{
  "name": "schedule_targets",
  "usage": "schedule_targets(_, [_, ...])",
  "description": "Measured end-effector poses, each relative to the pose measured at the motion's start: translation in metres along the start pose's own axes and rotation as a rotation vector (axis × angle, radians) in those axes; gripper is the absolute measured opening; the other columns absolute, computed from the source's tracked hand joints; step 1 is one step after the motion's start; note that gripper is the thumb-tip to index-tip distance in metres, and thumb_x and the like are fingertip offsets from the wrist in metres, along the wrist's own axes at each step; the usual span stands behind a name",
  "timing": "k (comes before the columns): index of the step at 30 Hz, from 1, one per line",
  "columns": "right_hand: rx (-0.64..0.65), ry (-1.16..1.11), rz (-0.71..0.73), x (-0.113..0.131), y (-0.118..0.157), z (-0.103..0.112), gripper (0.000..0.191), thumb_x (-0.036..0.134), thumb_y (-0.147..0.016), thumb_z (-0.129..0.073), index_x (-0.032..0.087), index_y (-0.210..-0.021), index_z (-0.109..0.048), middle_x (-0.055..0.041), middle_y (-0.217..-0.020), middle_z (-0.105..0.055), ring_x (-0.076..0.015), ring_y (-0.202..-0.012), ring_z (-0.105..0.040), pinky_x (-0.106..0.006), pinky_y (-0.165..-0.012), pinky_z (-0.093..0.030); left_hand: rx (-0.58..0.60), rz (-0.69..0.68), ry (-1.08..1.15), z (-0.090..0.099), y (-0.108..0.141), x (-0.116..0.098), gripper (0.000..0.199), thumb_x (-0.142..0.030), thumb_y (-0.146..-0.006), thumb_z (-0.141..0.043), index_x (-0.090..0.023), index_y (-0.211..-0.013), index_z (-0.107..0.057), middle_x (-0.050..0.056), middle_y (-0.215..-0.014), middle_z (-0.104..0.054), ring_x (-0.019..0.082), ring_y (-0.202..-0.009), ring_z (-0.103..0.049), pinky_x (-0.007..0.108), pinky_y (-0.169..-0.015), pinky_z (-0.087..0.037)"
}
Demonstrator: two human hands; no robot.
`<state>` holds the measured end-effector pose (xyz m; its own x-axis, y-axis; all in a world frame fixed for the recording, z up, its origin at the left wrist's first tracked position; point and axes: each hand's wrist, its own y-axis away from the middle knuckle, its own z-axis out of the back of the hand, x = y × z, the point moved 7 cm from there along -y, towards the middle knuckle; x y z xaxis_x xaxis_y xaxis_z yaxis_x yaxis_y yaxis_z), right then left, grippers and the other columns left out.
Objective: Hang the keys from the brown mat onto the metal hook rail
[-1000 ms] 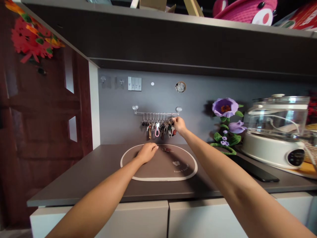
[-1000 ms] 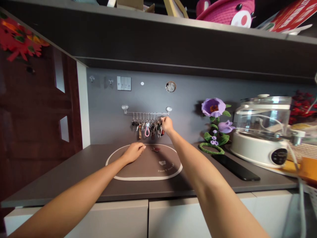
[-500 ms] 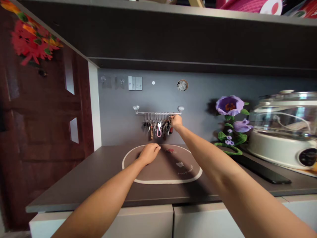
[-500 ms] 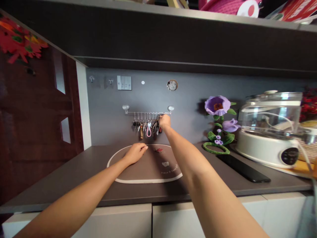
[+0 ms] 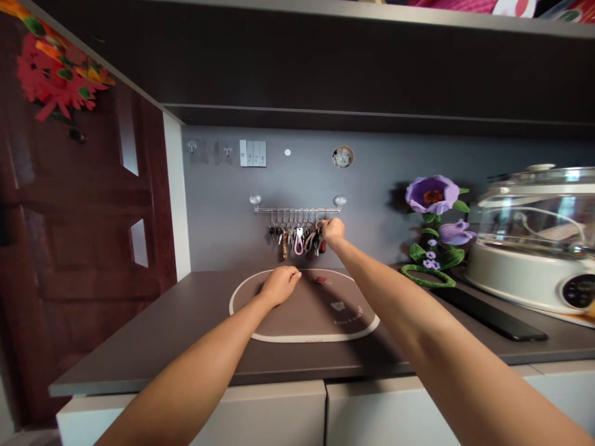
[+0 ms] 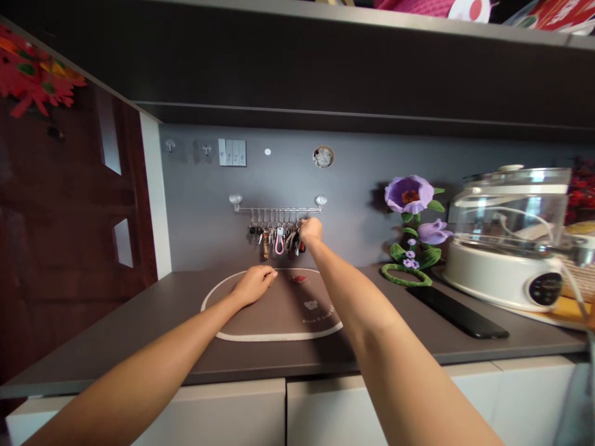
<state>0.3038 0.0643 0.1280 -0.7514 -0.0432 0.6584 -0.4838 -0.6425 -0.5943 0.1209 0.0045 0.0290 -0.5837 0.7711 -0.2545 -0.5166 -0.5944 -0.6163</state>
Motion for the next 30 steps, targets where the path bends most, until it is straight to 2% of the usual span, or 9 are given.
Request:
schedule_targets(6, [-0.028,-0.042,0.034,-0.003,0.003,-0.006,0.023,0.026,-0.078,-0.045,0.013,-0.075,-0.065,-0.0108,-0.075,-0.065,-0.016,-0.07,-0.059,-0.023,-0.064,-0.041,0.009,-0.001,-0.008,-0.002,0.0,0.002,0.03,-0.027,-0.084,-0.037,-0.016,-0.067,-0.059,0.004,-0.067,-0.061,0.013,-0.063,-0.052,0.024,-0.06,-0.031])
schedule_targets(12, [-0.009,-0.061,0.059,-0.004,0.008,-0.006,0.022,0.021,-0.079,-0.042,0.014,-0.084,-0.062,-0.0092,-0.083,-0.064,-0.0159,-0.077,-0.058,-0.025,-0.071,-0.041,-0.003,-0.019,-0.024,-0.003,-0.001,0.004,0.03,-0.027,-0.084,-0.037,-0.016,-0.067,-0.059,0.004,-0.067,-0.061,0.014,-0.063,-0.052,0.024,-0.06,-0.031])
schedule_targets(18, [-0.024,-0.094,0.075,-0.004,0.021,0.005,0.022,0.017,-0.077,-0.043,0.013,-0.092,-0.059,-0.0104,-0.094,-0.062,-0.0164,-0.085,-0.056,-0.028,-0.08,-0.04,0.001,-0.023,-0.034,-0.002,0.0,0.003,0.029,-0.026,-0.083,-0.038,-0.016,-0.07,-0.06,0.004,-0.069,-0.062,0.013,-0.063,-0.053,0.023,-0.061,-0.033])
schedule_targets(24, [-0.071,-0.174,0.12,-0.007,0.042,0.015,0.022,0.017,-0.074,-0.046,0.012,-0.091,-0.058,-0.0114,-0.096,-0.059,-0.0163,-0.083,-0.054,-0.03,-0.079,-0.041,0.002,-0.024,-0.036,-0.001,-0.001,0.003,0.027,-0.026,-0.083,-0.039,-0.015,-0.073,-0.062,0.004,-0.07,-0.064,0.014,-0.065,-0.054,0.024,-0.062,-0.036])
schedule_targets(27, [-0.029,-0.218,0.129,-0.012,0.059,0.013,0.018,0.017,-0.073,-0.047,0.013,-0.087,-0.058,-0.0091,-0.09,-0.061,-0.0154,-0.08,-0.055,-0.029,-0.078,-0.042,0.019,-0.021,-0.022,-0.003,-0.001,0.005,0.026,-0.027,-0.082,-0.04,-0.016,-0.077,-0.063,0.004,-0.073,-0.065,0.014,-0.067,-0.055,0.024,-0.064,-0.037])
schedule_targets(30, [0.078,-0.236,0.152,-0.018,0.081,0.005,0.014,0.019,-0.075,-0.047,0.014,-0.081,-0.059,-0.0056,-0.083,-0.063,-0.0136,-0.076,-0.056,-0.027,-0.075,-0.042,0.026,-0.011,0.003,-0.005,-0.001,0.007,0.025,-0.027,-0.081,-0.041,-0.016,-0.081,-0.064,0.005,-0.079,-0.066,0.015,-0.071,-0.056,0.024,-0.067,-0.039])
